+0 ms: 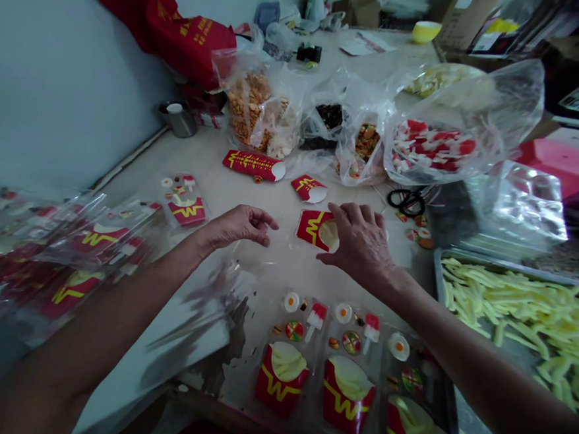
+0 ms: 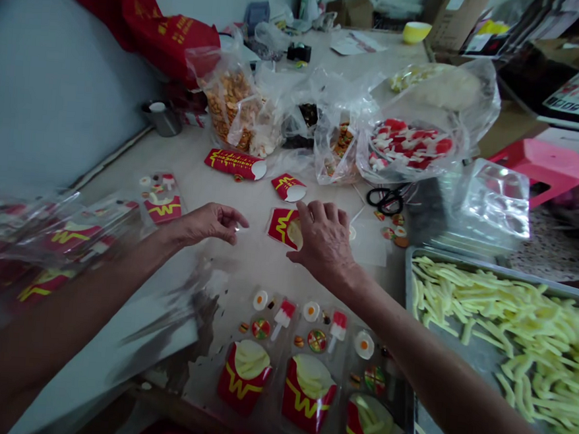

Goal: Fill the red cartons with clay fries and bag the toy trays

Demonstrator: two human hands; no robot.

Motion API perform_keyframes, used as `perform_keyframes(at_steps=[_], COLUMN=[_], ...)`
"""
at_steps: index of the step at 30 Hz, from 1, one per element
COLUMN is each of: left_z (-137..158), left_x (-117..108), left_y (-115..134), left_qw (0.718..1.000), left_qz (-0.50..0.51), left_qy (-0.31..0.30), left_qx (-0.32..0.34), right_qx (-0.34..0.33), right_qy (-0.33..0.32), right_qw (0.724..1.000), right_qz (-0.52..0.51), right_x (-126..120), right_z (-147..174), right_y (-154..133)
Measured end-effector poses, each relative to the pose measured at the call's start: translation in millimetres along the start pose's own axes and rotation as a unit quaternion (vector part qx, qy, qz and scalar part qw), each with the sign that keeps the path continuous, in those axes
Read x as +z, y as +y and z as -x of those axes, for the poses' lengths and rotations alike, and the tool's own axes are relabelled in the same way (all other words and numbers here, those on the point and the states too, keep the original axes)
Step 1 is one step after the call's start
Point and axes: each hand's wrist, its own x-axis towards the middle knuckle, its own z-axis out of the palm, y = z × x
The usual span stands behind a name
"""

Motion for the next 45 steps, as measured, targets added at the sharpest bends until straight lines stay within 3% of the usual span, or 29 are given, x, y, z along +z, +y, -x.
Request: perform_keyframes(at_steps=[5,10,13,18,21,26,29,38,45], left_z=[4.2,6.7,8.2,13.9,13.7,3.5,-2.6,-19.4,-37.8], left_x=[2.7,10.7,10.5,1.6,4.0,16.8,15.3,14.3,12.7], left_y=[2.9,-1.3,-3.0,-1.2,-2.1,-11.4,-13.3,-9.6,1.9], left_qw=[0.998,0.994,0.996,0.998,0.998,0.994,0.995,0.988,0.983], left_qz=[-0.053,-0.072,-0.064,-0.039,-0.025,-0.024,-0.014,-0.055,-0.107], left_qy=[-0.044,-0.086,-0.066,-0.006,-0.015,-0.084,-0.089,-0.133,-0.131], left_qx=[-0.013,-0.019,-0.020,-0.056,-0.060,-0.058,-0.039,-0.060,-0.065], right_qx=[0.028,0.012,-0.007,-0.052,-0.088,-0.048,-0.051,-0.188,-0.140], right_qy=[0.019,0.058,0.072,0.038,0.010,0.015,0.018,-0.149,-0.123], right_qw=[0.999,0.998,0.997,0.997,0.995,0.997,0.997,0.963,0.977], right_qz=[-0.013,-0.025,-0.028,-0.043,-0.051,-0.051,-0.048,-0.127,-0.103], right_x=[1.0,3.2,2.4,4.0,6.9,8.6,8.1,13.2,22.6], right_z=[1.2,0.7,0.5,5.5,6.7,0.6,0.9,4.4,2.7], right_y=[-5.6,-15.6,-22.8,-22.2,-17.4,-18.9,-17.9,11.5,10.4])
